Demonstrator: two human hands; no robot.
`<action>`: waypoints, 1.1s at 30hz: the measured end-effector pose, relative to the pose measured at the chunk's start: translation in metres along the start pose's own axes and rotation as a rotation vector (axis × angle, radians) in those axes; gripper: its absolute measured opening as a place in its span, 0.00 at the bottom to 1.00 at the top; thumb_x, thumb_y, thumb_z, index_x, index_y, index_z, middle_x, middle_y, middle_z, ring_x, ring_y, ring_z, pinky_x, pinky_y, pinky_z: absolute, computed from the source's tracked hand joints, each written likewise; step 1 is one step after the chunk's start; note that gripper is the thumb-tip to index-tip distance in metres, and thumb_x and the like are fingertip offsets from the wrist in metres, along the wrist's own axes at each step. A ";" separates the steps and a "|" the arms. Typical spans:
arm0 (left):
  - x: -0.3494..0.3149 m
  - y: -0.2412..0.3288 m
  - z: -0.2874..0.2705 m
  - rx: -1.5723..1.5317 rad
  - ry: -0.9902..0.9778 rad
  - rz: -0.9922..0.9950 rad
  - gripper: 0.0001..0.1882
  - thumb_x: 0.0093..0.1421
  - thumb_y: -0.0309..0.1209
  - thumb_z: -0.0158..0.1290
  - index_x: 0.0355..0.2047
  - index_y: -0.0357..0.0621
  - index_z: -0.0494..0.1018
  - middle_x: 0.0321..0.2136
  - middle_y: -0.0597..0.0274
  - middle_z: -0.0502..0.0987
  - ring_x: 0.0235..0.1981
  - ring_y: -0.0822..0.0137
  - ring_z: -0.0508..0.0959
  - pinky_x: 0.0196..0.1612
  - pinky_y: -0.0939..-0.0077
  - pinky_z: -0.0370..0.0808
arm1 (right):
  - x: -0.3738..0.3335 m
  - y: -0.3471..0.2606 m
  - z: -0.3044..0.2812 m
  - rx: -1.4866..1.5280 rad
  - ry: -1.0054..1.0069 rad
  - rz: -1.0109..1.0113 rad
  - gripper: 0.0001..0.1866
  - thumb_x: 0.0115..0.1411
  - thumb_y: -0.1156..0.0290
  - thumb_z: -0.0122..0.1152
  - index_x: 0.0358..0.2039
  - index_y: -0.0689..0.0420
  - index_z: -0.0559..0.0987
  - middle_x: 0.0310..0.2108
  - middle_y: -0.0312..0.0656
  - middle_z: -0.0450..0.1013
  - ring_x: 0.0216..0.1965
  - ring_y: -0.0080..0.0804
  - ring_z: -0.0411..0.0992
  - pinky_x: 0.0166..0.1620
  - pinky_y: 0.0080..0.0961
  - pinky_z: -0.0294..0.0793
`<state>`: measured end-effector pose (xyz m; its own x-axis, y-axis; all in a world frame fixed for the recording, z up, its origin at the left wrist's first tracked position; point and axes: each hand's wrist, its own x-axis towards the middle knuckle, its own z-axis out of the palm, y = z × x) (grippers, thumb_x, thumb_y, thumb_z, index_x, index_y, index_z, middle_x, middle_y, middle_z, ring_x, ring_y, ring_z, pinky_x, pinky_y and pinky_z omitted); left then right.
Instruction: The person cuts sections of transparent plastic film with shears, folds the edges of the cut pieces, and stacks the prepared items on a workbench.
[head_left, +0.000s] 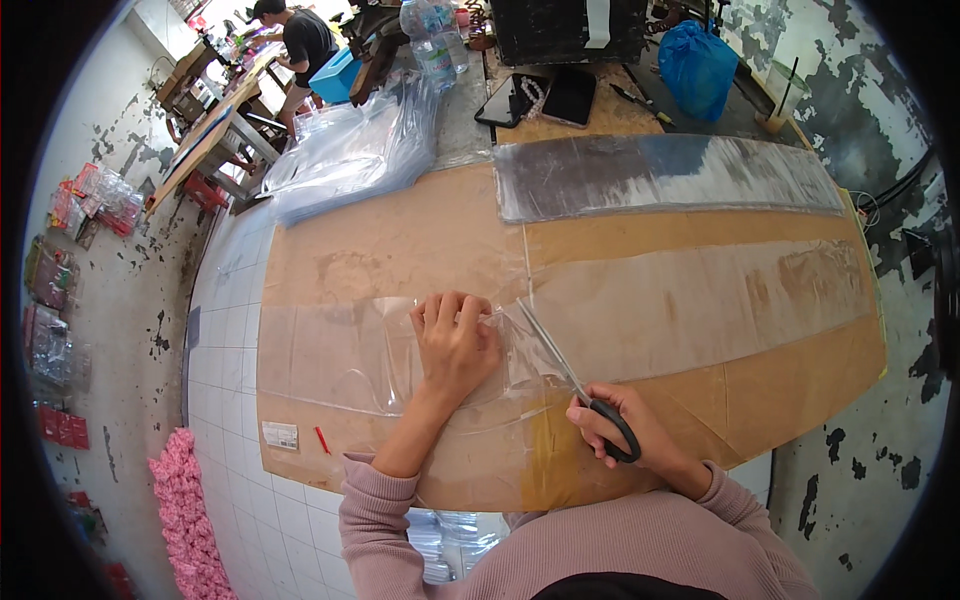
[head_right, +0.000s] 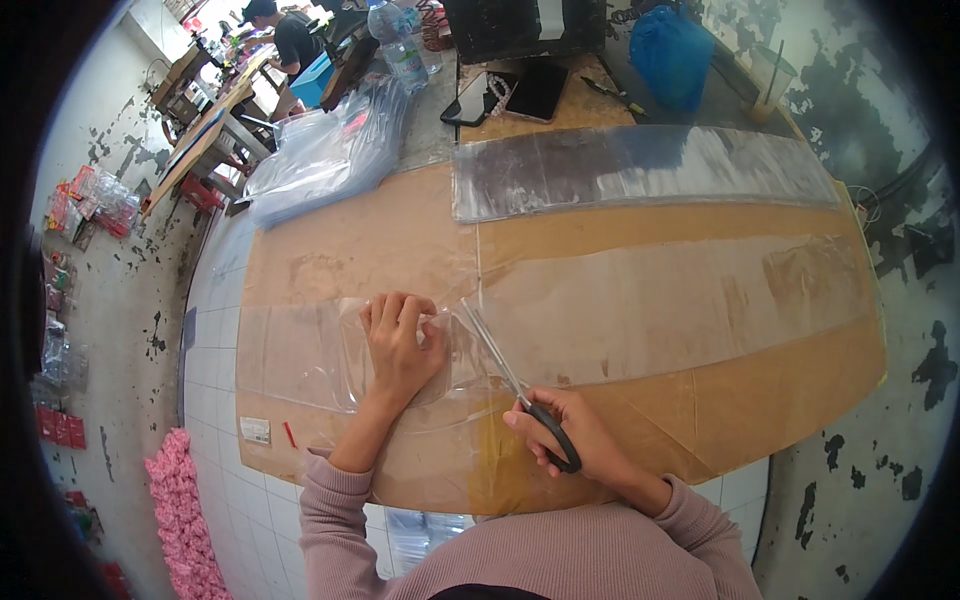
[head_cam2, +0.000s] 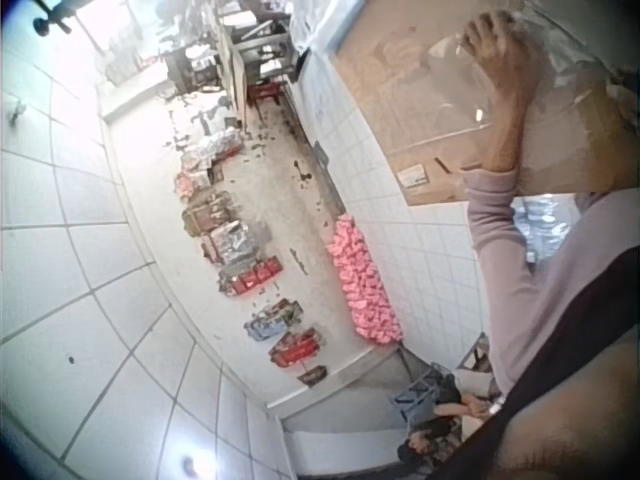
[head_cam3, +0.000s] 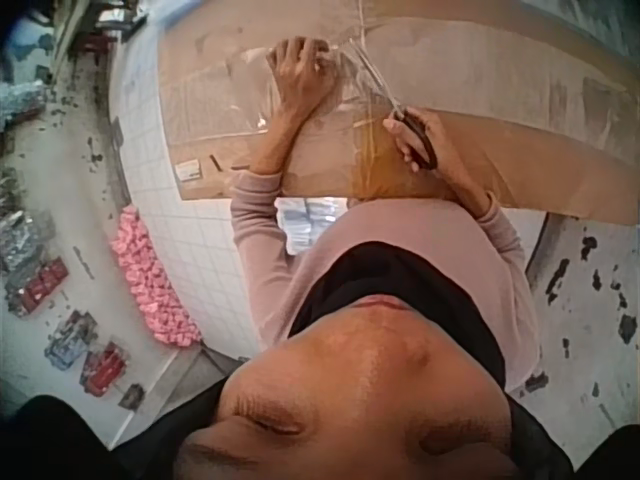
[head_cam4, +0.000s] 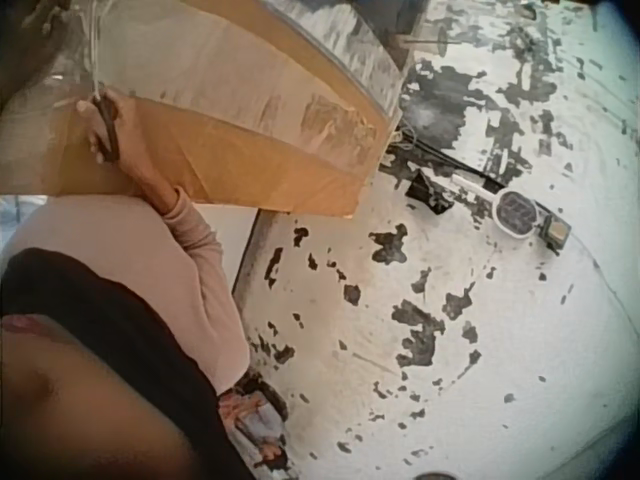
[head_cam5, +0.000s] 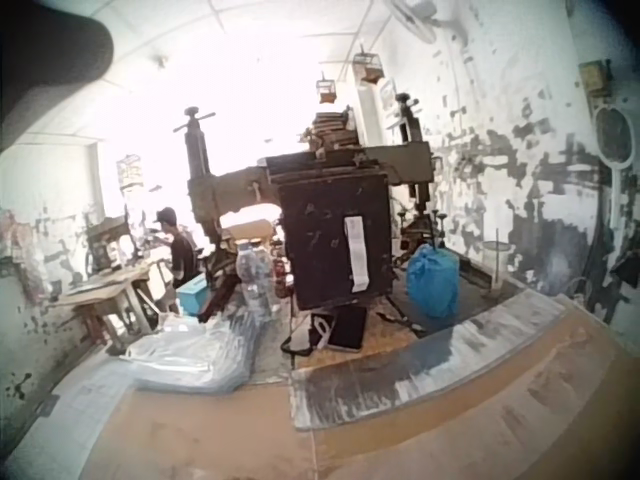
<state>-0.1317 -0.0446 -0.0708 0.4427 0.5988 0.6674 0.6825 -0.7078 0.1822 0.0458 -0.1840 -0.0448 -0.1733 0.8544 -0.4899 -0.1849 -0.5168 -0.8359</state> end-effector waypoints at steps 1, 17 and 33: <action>-0.005 -0.005 0.005 -0.043 0.001 -0.013 0.09 0.39 0.16 0.50 0.23 0.41 0.68 0.25 0.61 0.68 0.27 0.62 0.68 0.31 0.70 0.64 | 0.000 0.001 0.000 0.011 0.018 -0.020 0.13 0.56 0.61 0.57 0.28 0.59 0.71 0.12 0.30 0.61 0.09 0.13 0.58 0.12 0.10 0.57; -0.005 -0.015 0.008 -0.138 0.161 0.188 0.07 0.43 0.15 0.55 0.23 0.36 0.70 0.25 0.60 0.72 0.22 0.65 0.68 0.23 0.77 0.68 | 0.004 0.000 0.006 -0.036 -0.091 -0.029 0.14 0.58 0.60 0.54 0.30 0.60 0.69 0.14 0.30 0.62 0.12 0.14 0.60 0.16 0.11 0.62; -0.007 -0.010 0.008 -0.147 0.115 0.223 0.08 0.41 0.16 0.54 0.24 0.35 0.70 0.25 0.60 0.72 0.24 0.65 0.69 0.26 0.76 0.68 | 0.008 0.000 0.014 -0.077 -0.001 -0.007 0.11 0.57 0.64 0.55 0.28 0.59 0.71 0.11 0.29 0.61 0.10 0.13 0.59 0.13 0.11 0.59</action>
<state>-0.1366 -0.0385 -0.0832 0.4982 0.3817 0.7785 0.4800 -0.8692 0.1190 0.0310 -0.1775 -0.0453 -0.1729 0.8580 -0.4836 -0.1115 -0.5049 -0.8560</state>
